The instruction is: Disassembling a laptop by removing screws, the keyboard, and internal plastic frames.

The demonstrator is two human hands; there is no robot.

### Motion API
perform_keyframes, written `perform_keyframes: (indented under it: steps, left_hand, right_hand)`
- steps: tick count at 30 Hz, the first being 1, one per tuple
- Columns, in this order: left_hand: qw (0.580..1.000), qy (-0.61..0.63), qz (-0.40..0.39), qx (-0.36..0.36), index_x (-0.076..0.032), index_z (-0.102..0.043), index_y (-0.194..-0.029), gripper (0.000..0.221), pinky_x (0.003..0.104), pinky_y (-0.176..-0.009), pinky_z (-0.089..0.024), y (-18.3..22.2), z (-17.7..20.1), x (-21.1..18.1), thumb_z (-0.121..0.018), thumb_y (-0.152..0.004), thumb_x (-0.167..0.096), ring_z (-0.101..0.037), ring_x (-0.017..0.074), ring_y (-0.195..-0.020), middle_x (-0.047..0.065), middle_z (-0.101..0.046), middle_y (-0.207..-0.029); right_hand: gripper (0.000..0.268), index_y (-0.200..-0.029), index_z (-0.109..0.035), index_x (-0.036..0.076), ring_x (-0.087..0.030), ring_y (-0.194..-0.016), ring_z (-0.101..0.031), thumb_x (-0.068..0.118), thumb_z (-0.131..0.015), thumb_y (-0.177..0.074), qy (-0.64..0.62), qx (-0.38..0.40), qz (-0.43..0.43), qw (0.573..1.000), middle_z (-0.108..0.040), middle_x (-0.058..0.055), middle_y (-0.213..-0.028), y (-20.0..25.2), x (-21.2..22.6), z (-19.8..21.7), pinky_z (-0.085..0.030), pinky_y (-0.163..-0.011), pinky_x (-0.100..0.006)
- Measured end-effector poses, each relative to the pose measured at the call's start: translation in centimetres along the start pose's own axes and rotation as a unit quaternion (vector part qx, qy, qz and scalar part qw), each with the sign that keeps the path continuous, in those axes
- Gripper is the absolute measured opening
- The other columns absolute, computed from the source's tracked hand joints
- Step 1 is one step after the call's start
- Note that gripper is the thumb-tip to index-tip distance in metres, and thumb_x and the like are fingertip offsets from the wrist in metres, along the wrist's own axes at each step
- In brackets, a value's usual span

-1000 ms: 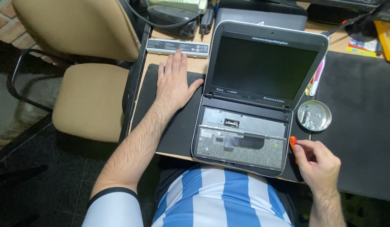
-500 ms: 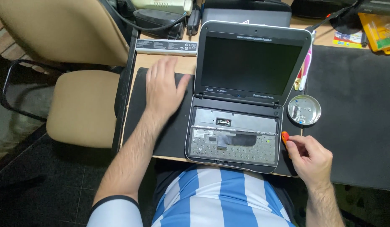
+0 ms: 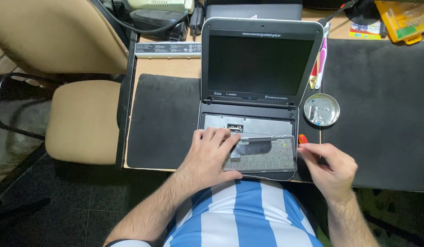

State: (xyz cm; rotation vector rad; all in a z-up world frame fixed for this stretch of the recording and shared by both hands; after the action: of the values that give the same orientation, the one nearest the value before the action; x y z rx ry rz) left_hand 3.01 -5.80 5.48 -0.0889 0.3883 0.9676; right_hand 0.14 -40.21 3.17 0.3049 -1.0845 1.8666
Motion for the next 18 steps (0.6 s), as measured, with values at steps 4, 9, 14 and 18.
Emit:
perform_keyframes:
  steps: [4,9,14,18]
  left_hand:
    - [0.999,-0.006,-0.034,0.009,-0.015,-0.051,-0.177,0.113,0.057,-0.122,-0.036,0.1,0.6,-0.4,-0.103,-0.09,-0.066,-0.05,0.032,-0.14,0.011,-0.052,-0.146]
    - [0.998,0.044,-0.034,-0.014,-0.009,-0.062,-0.163,0.104,0.048,-0.106,-0.055,0.2,0.4,-0.4,-0.108,-0.081,-0.053,-0.066,0.0292,-0.126,0.009,-0.053,-0.138]
    - [0.986,0.131,-0.006,-0.102,-0.01,-0.06,-0.162,0.099,0.052,-0.104,-0.063,0.5,2.0,-1.3,-0.104,-0.084,-0.054,-0.075,0.0349,-0.121,0.01,-0.054,-0.138]
    - [0.975,0.182,0.041,-0.12,-0.008,-0.057,-0.165,0.095,0.053,-0.104,-0.065,0.2,3.4,-2.5,-0.102,-0.093,-0.05,-0.08,0.0374,-0.124,0.015,-0.063,-0.133]
  right_hand:
    - [0.027,-0.118,-0.096,0.011,-0.033,-0.085,-0.089,-0.011,-0.093,-0.102,0.014,-0.006,-0.052,0.999,-0.096,-0.011,-0.103,-1.9,1.9,-0.9,-0.073,-0.082,-0.048]
    - [0.039,-0.145,-0.077,-0.004,-0.053,-0.149,-0.076,0.023,-0.079,-0.117,-0.068,-0.025,-0.082,0.994,-0.08,-0.035,-0.159,-1.8,2.4,-0.3,-0.065,-0.118,-0.063]
    - [0.114,-0.17,-0.048,0.005,-0.038,-0.152,-0.072,0.06,-0.089,-0.079,-0.377,-0.045,-0.299,0.875,-0.069,-0.028,-0.17,1.0,0.7,-3.6,-0.065,-0.125,-0.056]
    - [0.082,-0.148,-0.062,0.012,-0.038,-0.13,-0.091,0.028,-0.107,-0.081,-0.496,0.067,-0.346,0.794,-0.091,-0.016,-0.141,4.0,0.8,-7.4,-0.077,-0.107,-0.066]
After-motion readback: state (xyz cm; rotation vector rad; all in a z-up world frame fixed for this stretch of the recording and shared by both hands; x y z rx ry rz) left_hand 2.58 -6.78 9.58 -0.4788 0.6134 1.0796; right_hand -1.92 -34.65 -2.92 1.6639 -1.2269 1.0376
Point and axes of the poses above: each hand's wrist, its own y-axis away from the middle knuckle, its own z-axis out of the back of the hand, x = y × z, the point moved 4 cm from there along -y, towards the middle knuckle
